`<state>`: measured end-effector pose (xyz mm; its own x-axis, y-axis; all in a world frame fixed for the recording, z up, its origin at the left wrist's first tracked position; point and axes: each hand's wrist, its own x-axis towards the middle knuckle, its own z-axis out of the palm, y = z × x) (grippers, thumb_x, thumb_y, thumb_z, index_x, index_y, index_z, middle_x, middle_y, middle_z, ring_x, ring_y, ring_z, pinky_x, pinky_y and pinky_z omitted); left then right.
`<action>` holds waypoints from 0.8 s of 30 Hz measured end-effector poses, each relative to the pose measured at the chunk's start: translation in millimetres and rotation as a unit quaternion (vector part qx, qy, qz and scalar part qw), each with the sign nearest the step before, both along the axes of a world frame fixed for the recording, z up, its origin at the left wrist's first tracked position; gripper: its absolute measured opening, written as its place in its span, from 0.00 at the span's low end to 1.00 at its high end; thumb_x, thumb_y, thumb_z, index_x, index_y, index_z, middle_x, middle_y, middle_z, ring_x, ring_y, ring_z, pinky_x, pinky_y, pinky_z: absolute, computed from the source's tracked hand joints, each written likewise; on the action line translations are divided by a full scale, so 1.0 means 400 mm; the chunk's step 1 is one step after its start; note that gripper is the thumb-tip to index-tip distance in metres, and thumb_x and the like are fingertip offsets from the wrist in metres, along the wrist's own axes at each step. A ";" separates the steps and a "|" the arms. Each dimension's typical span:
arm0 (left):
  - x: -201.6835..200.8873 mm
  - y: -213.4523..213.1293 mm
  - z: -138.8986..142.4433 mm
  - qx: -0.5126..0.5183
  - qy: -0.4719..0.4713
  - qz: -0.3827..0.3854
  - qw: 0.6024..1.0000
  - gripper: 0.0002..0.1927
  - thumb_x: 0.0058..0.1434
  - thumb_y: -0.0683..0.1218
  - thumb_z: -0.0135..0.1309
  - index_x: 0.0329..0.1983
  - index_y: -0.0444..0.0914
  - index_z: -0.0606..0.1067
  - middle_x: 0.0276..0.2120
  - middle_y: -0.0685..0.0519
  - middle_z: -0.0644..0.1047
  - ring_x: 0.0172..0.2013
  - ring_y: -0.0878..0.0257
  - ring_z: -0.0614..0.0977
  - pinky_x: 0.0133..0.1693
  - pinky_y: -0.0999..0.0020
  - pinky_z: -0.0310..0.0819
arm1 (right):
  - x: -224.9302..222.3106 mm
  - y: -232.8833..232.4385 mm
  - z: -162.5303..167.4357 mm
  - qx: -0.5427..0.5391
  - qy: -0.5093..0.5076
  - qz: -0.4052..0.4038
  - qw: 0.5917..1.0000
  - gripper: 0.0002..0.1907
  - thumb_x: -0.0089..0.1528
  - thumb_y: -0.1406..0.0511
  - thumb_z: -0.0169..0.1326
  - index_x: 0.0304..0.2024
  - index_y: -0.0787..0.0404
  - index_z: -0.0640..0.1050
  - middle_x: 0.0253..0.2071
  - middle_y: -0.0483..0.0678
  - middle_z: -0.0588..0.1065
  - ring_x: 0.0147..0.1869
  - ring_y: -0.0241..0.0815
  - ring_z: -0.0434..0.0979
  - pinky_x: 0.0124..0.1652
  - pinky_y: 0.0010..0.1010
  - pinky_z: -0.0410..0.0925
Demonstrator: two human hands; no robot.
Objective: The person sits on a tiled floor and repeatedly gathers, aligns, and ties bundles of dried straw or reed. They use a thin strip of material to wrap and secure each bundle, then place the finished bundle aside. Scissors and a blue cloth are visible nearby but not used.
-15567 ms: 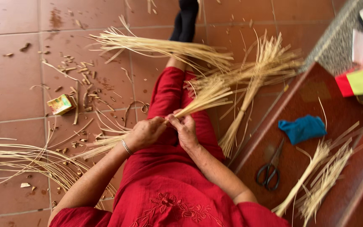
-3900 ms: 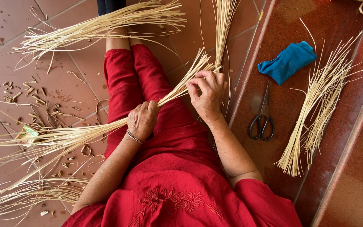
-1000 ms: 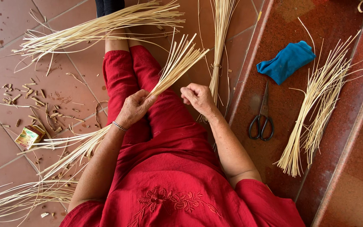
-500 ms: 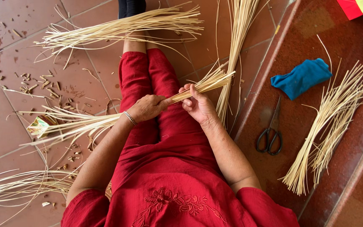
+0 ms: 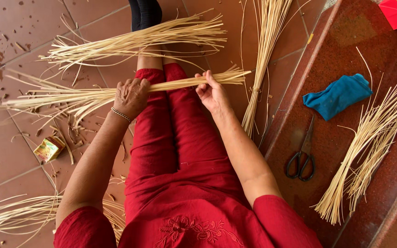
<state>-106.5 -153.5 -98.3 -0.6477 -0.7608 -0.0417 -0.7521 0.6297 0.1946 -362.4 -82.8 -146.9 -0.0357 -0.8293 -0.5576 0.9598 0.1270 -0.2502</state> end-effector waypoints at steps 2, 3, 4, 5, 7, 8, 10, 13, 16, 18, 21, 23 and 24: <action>-0.015 -0.052 -0.014 -0.012 -0.031 -0.004 0.999 0.08 0.65 0.44 0.51 0.46 0.40 0.70 0.39 0.45 0.77 0.44 0.46 0.78 0.43 0.47 0.68 | 0.005 -0.049 -0.004 -0.005 0.001 -0.011 1.000 0.11 0.66 0.59 0.59 0.44 0.60 0.76 0.46 0.55 0.78 0.31 0.34 0.76 0.35 0.31 0.77; -0.023 -0.080 -0.020 -0.017 -0.043 -0.009 0.999 0.10 0.63 0.43 0.50 0.48 0.40 0.70 0.40 0.44 0.77 0.44 0.45 0.78 0.43 0.47 0.69 | 0.007 -0.069 -0.005 -0.007 0.001 -0.017 1.000 0.12 0.66 0.59 0.59 0.44 0.60 0.76 0.47 0.55 0.78 0.31 0.35 0.77 0.36 0.32 0.78; -0.031 -0.107 -0.028 -0.021 -0.056 -0.015 0.998 0.13 0.61 0.43 0.50 0.49 0.40 0.71 0.40 0.42 0.77 0.44 0.44 0.78 0.43 0.47 0.69 | 0.009 -0.083 -0.008 -0.010 0.003 -0.014 1.000 0.13 0.68 0.59 0.59 0.46 0.61 0.76 0.46 0.55 0.76 0.33 0.36 0.78 0.37 0.33 0.78; -0.039 -0.134 -0.035 -0.027 -0.060 -0.012 0.998 0.12 0.62 0.43 0.50 0.50 0.39 0.71 0.41 0.42 0.76 0.45 0.44 0.78 0.43 0.46 0.69 | 0.011 -0.093 -0.012 -0.013 0.005 -0.011 1.000 0.14 0.69 0.59 0.59 0.48 0.62 0.75 0.46 0.55 0.75 0.35 0.38 0.79 0.39 0.35 0.78; -0.057 -0.190 -0.053 -0.040 -0.066 -0.006 0.997 0.12 0.64 0.43 0.51 0.50 0.39 0.70 0.43 0.42 0.76 0.47 0.44 0.77 0.44 0.45 0.69 | 0.014 -0.102 -0.025 0.006 0.018 0.000 1.000 0.16 0.69 0.59 0.58 0.50 0.64 0.74 0.47 0.57 0.75 0.37 0.40 0.79 0.40 0.36 0.78; -0.065 -0.215 -0.061 -0.037 -0.069 -0.006 0.997 0.12 0.65 0.45 0.51 0.51 0.39 0.71 0.45 0.42 0.76 0.48 0.44 0.76 0.45 0.45 0.69 | 0.016 -0.100 -0.031 0.027 0.029 0.009 0.999 0.17 0.67 0.59 0.58 0.50 0.65 0.74 0.48 0.59 0.77 0.37 0.39 0.79 0.40 0.36 0.78; -0.077 -0.254 -0.079 -0.030 -0.074 -0.002 0.997 0.13 0.67 0.48 0.53 0.52 0.40 0.71 0.47 0.42 0.75 0.51 0.44 0.75 0.46 0.44 0.69 | 0.021 -0.094 -0.046 0.048 0.033 0.035 0.998 0.20 0.66 0.59 0.57 0.53 0.66 0.72 0.50 0.60 0.78 0.38 0.39 0.79 0.41 0.36 0.78; -0.095 -0.304 -0.110 0.005 -0.101 0.018 0.995 0.17 0.66 0.48 0.54 0.56 0.40 0.71 0.51 0.39 0.73 0.53 0.44 0.72 0.48 0.45 0.68 | 0.027 -0.091 -0.073 0.047 0.023 0.072 0.996 0.24 0.68 0.59 0.56 0.59 0.69 0.69 0.52 0.59 0.76 0.41 0.41 0.80 0.45 0.37 0.77; -0.105 -0.326 -0.141 -0.034 -0.100 0.015 0.994 0.22 0.60 0.43 0.53 0.58 0.39 0.71 0.54 0.38 0.71 0.54 0.44 0.71 0.45 0.44 0.68 | 0.031 -0.107 -0.097 0.049 0.027 0.083 0.995 0.28 0.68 0.59 0.55 0.63 0.70 0.67 0.56 0.60 0.75 0.44 0.43 0.80 0.46 0.37 0.77; -0.104 -0.330 -0.155 -0.069 -0.113 -0.003 0.991 0.22 0.61 0.44 0.54 0.60 0.39 0.71 0.54 0.40 0.71 0.55 0.46 0.70 0.49 0.43 0.66 | 0.032 -0.127 -0.108 0.046 0.032 0.085 0.995 0.29 0.68 0.59 0.55 0.65 0.70 0.65 0.59 0.61 0.73 0.45 0.44 0.80 0.47 0.37 0.77; -0.103 -0.340 -0.163 -0.050 -0.145 -0.010 0.988 0.17 0.67 0.45 0.53 0.58 0.39 0.71 0.55 0.43 0.71 0.59 0.48 0.70 0.56 0.41 0.63 | 0.038 -0.164 -0.115 0.037 0.029 0.094 0.994 0.30 0.67 0.59 0.54 0.65 0.69 0.64 0.61 0.61 0.71 0.48 0.48 0.80 0.47 0.39 0.77; -0.104 -0.344 -0.162 -0.032 -0.156 -0.009 0.987 0.15 0.71 0.46 0.53 0.59 0.41 0.71 0.56 0.44 0.71 0.60 0.48 0.70 0.59 0.39 0.62 | 0.045 -0.187 -0.115 0.034 0.025 0.097 0.994 0.29 0.67 0.59 0.54 0.64 0.67 0.64 0.62 0.61 0.71 0.50 0.50 0.80 0.48 0.40 0.77; -0.106 -0.346 -0.161 -0.033 -0.154 -0.010 0.987 0.16 0.71 0.46 0.54 0.60 0.41 0.71 0.56 0.44 0.70 0.60 0.49 0.69 0.59 0.38 0.61 | 0.049 -0.198 -0.114 0.032 0.023 0.099 0.994 0.28 0.67 0.59 0.54 0.64 0.67 0.64 0.63 0.60 0.71 0.50 0.52 0.80 0.48 0.41 0.77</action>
<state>-149.0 -292.1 -162.6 -0.6266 -0.7558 -0.1901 -0.7568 0.6483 -0.0831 -342.7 -162.1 -192.7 0.0984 -0.7857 -0.6107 0.9022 0.3294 -0.2784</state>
